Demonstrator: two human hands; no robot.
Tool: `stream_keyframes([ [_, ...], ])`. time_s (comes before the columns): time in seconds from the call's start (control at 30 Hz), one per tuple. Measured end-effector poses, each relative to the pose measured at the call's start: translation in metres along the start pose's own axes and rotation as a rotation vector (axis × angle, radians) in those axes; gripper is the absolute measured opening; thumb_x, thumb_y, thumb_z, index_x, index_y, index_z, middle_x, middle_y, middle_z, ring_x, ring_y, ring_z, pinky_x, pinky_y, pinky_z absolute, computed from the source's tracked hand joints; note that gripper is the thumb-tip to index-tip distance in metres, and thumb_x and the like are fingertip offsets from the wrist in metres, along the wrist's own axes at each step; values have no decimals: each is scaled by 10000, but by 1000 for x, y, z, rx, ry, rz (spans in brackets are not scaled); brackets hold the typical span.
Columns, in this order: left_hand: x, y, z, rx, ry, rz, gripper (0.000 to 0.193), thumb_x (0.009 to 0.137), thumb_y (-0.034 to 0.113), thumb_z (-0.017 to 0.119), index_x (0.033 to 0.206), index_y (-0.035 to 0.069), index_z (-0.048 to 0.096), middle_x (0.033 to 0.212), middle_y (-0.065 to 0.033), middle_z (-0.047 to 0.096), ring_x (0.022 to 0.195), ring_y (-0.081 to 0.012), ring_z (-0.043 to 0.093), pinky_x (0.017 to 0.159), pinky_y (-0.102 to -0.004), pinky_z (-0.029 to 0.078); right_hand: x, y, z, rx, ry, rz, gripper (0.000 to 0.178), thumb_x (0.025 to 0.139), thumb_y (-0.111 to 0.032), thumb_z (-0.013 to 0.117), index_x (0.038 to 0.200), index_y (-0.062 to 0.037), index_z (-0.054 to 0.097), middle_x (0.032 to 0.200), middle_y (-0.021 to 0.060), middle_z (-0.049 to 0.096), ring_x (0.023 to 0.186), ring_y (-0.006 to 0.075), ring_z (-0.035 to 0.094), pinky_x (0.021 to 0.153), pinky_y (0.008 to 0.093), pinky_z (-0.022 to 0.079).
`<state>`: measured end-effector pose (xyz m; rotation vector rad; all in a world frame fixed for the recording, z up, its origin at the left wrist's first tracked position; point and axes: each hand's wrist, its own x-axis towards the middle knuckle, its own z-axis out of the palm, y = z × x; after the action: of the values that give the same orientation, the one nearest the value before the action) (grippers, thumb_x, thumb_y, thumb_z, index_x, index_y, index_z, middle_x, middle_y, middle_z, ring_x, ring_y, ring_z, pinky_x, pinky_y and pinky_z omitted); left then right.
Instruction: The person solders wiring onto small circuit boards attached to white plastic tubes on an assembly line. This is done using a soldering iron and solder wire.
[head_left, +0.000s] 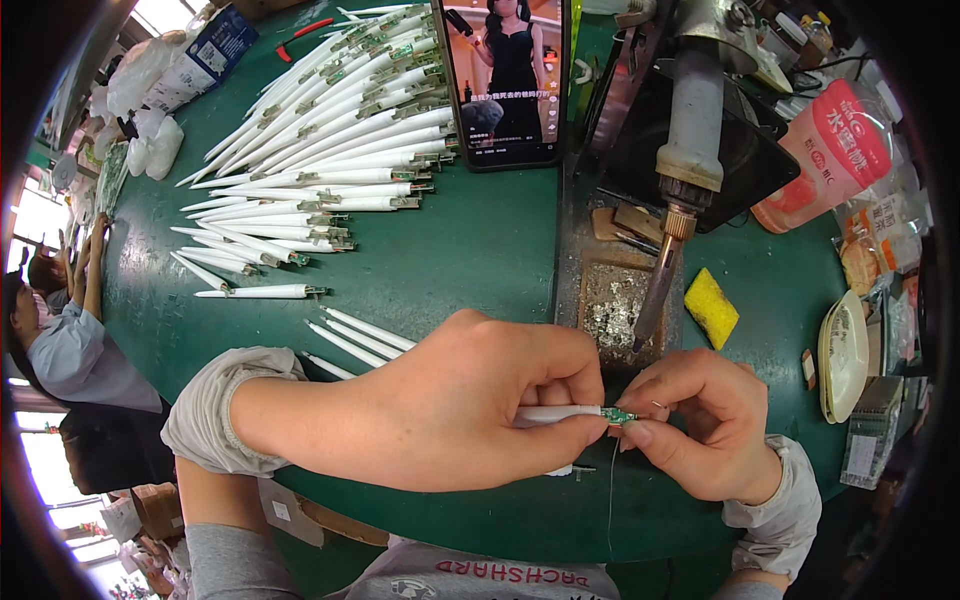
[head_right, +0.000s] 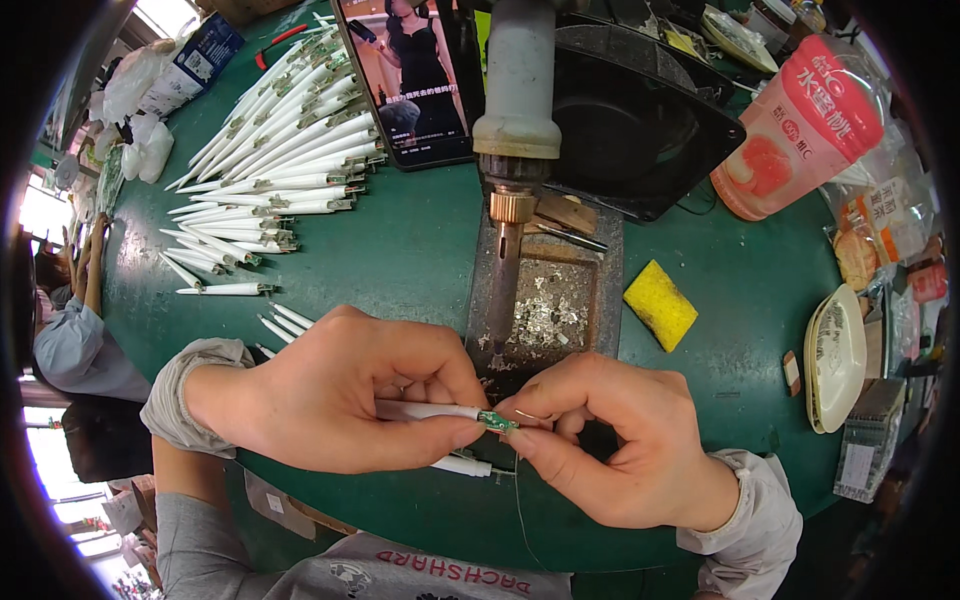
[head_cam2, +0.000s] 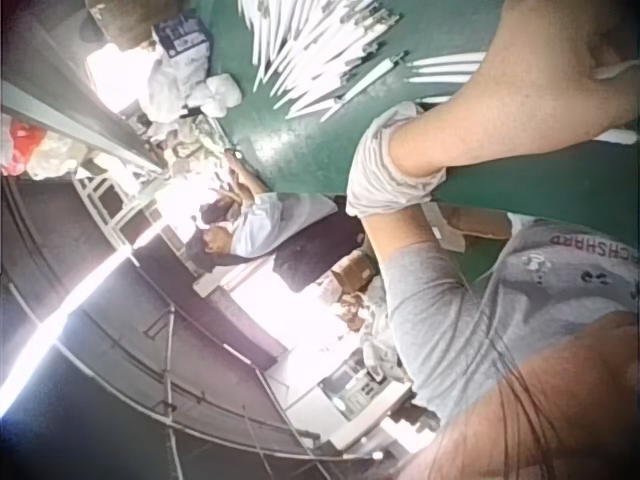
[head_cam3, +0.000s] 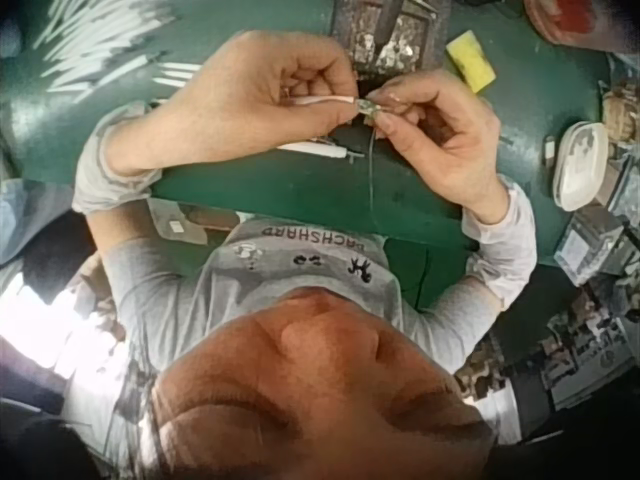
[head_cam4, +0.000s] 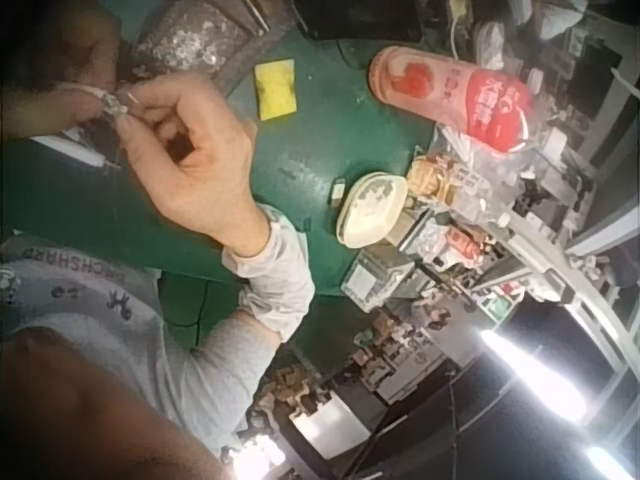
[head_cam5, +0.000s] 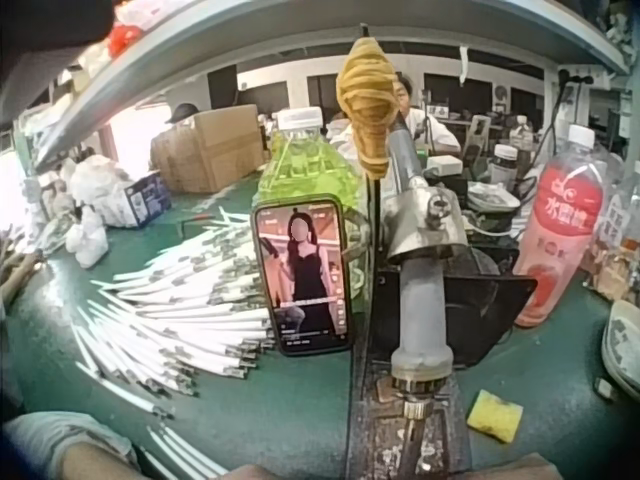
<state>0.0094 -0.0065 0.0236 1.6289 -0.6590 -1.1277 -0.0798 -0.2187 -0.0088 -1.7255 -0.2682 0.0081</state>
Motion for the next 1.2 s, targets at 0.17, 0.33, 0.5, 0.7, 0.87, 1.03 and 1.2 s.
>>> stream_keyframes([
  [0.17,0,3,-2,160,21,104,101,861,64,652,904,-22,619,693,6,630,608,-1,525,483,-168,387,5,-1,-5,-36,-90,-71,170,755,21,705,916,-3,654,807,74,662,530,64,559,487,190,419],
  [0.33,-2,3,-1,183,16,99,108,867,70,651,906,-24,619,697,1,630,623,-4,532,486,-170,388,7,-3,-4,-68,-89,-113,198,738,25,721,922,-8,656,812,71,658,529,64,549,480,190,415],
  [0.5,-1,1,1,124,5,41,115,885,82,637,920,-25,614,722,-3,618,649,-6,517,507,-174,392,6,1,-3,-116,-99,-166,224,723,16,742,926,-16,655,808,70,655,526,63,534,462,196,409],
  [0.7,0,1,1,134,4,42,118,885,85,639,924,-24,611,711,2,607,631,-9,503,505,-181,389,6,0,-2,-154,-77,-133,205,724,3,747,907,-17,656,787,62,650,505,67,515,449,197,395],
  [0.87,2,-2,0,138,23,97,116,882,86,643,923,-18,612,712,0,605,621,-10,502,492,-189,389,7,1,-2,-190,-52,-178,183,739,11,728,904,-11,651,741,55,635,497,61,510,446,191,388],
  [1.03,2,-6,4,150,72,160,103,880,84,643,907,-11,614,701,-5,604,606,-15,506,478,-195,386,5,6,3,-135,12,-174,158,754,22,706,899,4,646,706,47,616,504,51,515,447,187,383],
  [1.2,3,-6,6,219,133,200,90,843,73,663,865,-1,616,665,-26,603,572,-40,521,466,-230,391,3,6,6,-144,30,-171,157,756,30,693,904,7,645,704,45,613,506,52,518,450,185,383],
])
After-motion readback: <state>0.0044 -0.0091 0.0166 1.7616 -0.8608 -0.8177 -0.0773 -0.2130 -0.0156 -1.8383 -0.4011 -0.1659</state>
